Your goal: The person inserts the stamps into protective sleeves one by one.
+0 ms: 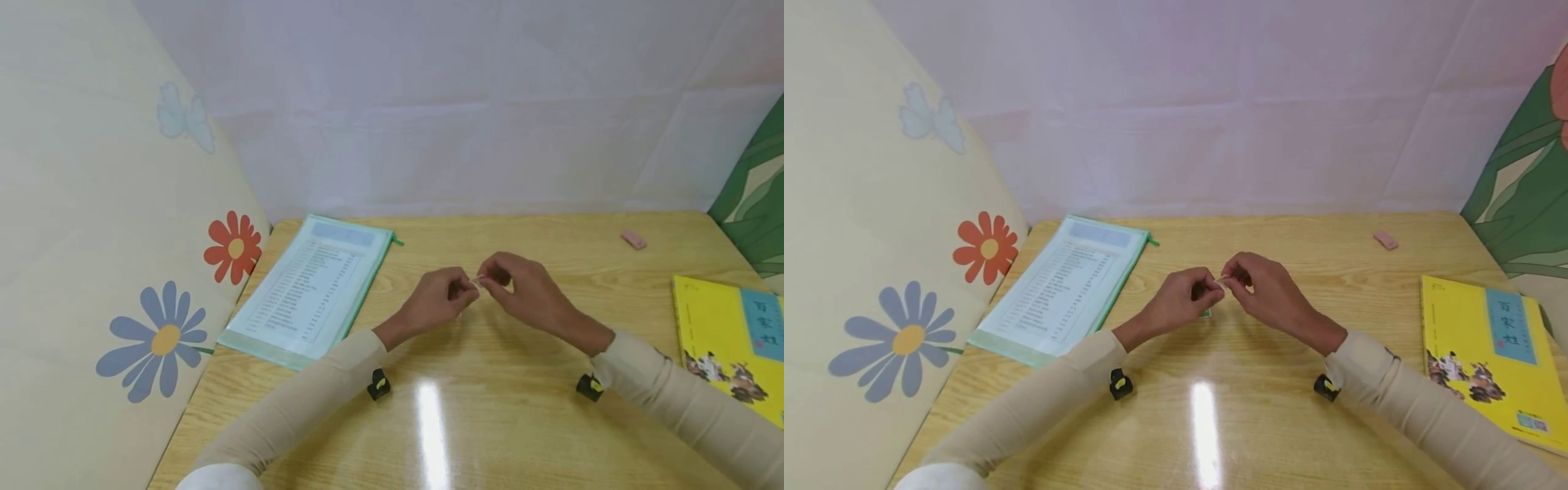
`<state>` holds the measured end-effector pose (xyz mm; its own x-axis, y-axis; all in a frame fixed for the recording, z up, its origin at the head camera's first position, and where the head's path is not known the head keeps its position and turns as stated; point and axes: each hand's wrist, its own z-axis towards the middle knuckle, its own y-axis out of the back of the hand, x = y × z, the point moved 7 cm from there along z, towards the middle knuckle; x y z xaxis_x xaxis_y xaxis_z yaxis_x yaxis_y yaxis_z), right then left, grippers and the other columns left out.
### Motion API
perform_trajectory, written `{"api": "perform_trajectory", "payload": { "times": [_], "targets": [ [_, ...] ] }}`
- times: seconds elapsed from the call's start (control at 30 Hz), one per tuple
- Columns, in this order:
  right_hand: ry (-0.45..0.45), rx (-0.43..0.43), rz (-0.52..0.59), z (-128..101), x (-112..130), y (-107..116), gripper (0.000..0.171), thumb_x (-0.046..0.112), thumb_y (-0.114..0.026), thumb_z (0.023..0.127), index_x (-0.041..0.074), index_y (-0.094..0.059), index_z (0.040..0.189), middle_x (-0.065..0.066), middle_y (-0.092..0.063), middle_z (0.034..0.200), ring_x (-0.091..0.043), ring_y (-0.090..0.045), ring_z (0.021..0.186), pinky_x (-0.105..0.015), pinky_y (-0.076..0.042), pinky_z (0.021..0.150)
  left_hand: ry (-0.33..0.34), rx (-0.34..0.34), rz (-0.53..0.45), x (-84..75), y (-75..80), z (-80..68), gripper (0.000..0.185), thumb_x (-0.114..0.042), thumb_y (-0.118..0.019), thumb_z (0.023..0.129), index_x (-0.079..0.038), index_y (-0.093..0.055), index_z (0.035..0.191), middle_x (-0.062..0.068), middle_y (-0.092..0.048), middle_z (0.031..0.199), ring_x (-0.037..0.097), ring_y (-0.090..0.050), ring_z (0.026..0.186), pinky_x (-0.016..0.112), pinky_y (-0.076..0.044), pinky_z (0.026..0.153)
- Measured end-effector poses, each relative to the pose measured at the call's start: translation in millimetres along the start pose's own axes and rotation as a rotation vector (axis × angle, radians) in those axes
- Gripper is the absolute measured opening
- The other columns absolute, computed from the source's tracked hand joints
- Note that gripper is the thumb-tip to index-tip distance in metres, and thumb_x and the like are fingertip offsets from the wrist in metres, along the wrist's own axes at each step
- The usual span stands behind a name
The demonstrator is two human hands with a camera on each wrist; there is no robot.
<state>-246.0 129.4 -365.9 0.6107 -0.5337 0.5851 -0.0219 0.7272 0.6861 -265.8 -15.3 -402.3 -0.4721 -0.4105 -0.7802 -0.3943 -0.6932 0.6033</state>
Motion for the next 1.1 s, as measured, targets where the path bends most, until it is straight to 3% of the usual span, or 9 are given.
{"api": "perform_trajectory", "payload": {
  "times": [0.3, 0.5, 0.63, 0.87, 1.1],
  "targets": [
    [-0.004, 0.024, -0.029, 0.8, -0.4, 0.3, 0.008, 0.015, -0.067, 0.099, 0.011, -0.066, 0.106, 0.003, -0.066, 0.094, -0.008, -0.062, 0.079, -0.040, -0.055, 0.070, 0.002, -0.019, -0.004, 0.8, 0.0, -0.4, 0.014, -0.027, -0.064, 0.101, -0.014, -0.066, 0.098, -0.002, -0.062, 0.076, 0.012, -0.056, 0.060, 0.027, -0.047, 0.054],
    [0.019, 0.019, -0.062, 2.0, 3.4, 2.1, 0.007, 0.012, -0.069, 0.097, 0.009, -0.067, 0.103, 0.002, -0.066, 0.091, -0.008, -0.062, 0.077, -0.034, -0.055, 0.067, 0.025, -0.018, -0.031, 2.2, -0.7, -0.6, 0.014, -0.027, -0.063, 0.102, -0.013, -0.066, 0.100, 0.010, -0.066, 0.081, 0.014, -0.057, 0.060, 0.028, -0.047, 0.054],
    [0.023, 0.017, -0.087, 2.9, 4.9, 3.0, 0.006, 0.012, -0.069, 0.097, 0.009, -0.067, 0.101, 0.002, -0.066, 0.089, -0.008, -0.061, 0.075, -0.032, -0.053, 0.066, 0.024, -0.023, -0.028, 2.3, -0.9, -0.5, 0.014, -0.026, -0.064, 0.101, -0.013, -0.066, 0.100, 0.007, -0.066, 0.082, 0.013, -0.056, 0.061, 0.027, -0.047, 0.055],
    [0.005, 0.036, -0.068, 4.3, 3.7, 2.0, 0.005, 0.011, -0.068, 0.097, 0.008, -0.067, 0.100, 0.001, -0.066, 0.087, -0.009, -0.062, 0.075, -0.039, -0.056, 0.067, 0.035, -0.019, -0.043, 3.2, -1.9, -0.9, 0.013, -0.025, -0.063, 0.102, -0.012, -0.065, 0.100, 0.011, -0.067, 0.084, 0.014, -0.057, 0.061, 0.027, -0.048, 0.055],
    [-0.004, 0.056, -0.043, 4.1, 2.3, 1.9, 0.004, 0.012, -0.066, 0.098, 0.008, -0.067, 0.099, 0.002, -0.066, 0.087, -0.009, -0.062, 0.076, -0.038, -0.056, 0.068, 0.046, -0.017, -0.050, 3.4, -2.5, -0.8, 0.014, -0.024, -0.063, 0.102, -0.011, -0.065, 0.099, 0.013, -0.067, 0.085, 0.014, -0.058, 0.062, 0.027, -0.048, 0.055]
  ]
}}
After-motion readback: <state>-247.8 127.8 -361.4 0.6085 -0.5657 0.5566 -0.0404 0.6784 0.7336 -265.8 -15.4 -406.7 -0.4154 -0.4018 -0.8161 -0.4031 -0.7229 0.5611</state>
